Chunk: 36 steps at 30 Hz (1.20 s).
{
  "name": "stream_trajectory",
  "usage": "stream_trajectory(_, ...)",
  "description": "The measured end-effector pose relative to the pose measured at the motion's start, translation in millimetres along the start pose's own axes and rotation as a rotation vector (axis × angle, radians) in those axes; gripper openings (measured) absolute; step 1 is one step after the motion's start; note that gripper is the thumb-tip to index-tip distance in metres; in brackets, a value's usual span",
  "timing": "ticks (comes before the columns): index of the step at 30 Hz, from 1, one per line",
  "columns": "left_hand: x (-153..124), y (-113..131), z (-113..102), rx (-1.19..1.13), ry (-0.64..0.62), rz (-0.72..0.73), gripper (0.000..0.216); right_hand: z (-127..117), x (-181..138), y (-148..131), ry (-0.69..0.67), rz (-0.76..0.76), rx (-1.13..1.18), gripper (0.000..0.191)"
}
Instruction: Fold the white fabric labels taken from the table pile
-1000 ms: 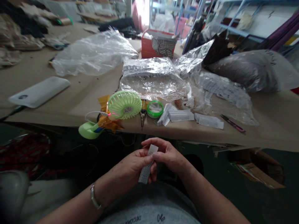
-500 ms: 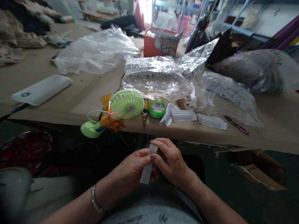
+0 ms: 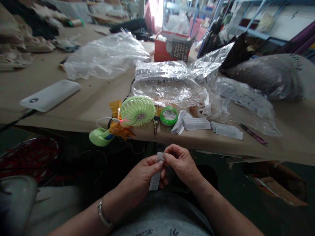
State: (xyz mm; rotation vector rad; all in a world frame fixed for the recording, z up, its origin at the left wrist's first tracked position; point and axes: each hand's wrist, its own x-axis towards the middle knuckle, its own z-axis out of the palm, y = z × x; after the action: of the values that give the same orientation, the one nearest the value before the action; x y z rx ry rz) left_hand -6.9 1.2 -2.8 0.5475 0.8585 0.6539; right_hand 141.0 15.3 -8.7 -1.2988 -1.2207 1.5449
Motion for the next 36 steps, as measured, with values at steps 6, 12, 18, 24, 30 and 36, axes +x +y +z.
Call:
stream_trajectory(6,-1.0,11.2,-1.0,0.190,0.128,0.158,0.017,6.2,10.6,-1.9,0.041,-0.065,-0.065,0.018)
stream_trajectory(12,10.5,19.8,-15.8,0.420,0.308,0.386,0.012,12.8,23.8,-10.1,0.077,-0.189,-0.251,0.015)
stream_trajectory(18,17.7,28.6,-21.9,0.641,0.405,0.560,0.017,16.1,32.9,-14.4,0.119,-0.258,-0.334,0.013)
stream_trajectory(24,20.5,32.2,-23.5,0.748,0.424,0.668,0.018,17.6,36.4,-14.8,0.144,-0.320,-0.400,0.013)
stream_trajectory(30,22.6,31.7,-24.3,0.808,0.436,0.721,0.017,17.5,38.6,-13.6,0.162,-0.363,-0.408,0.012)
stream_trajectory(36,24.6,32.9,-25.9,0.799,0.432,0.719,0.016,16.4,41.8,-10.9,0.168,-0.372,-0.404,0.012)
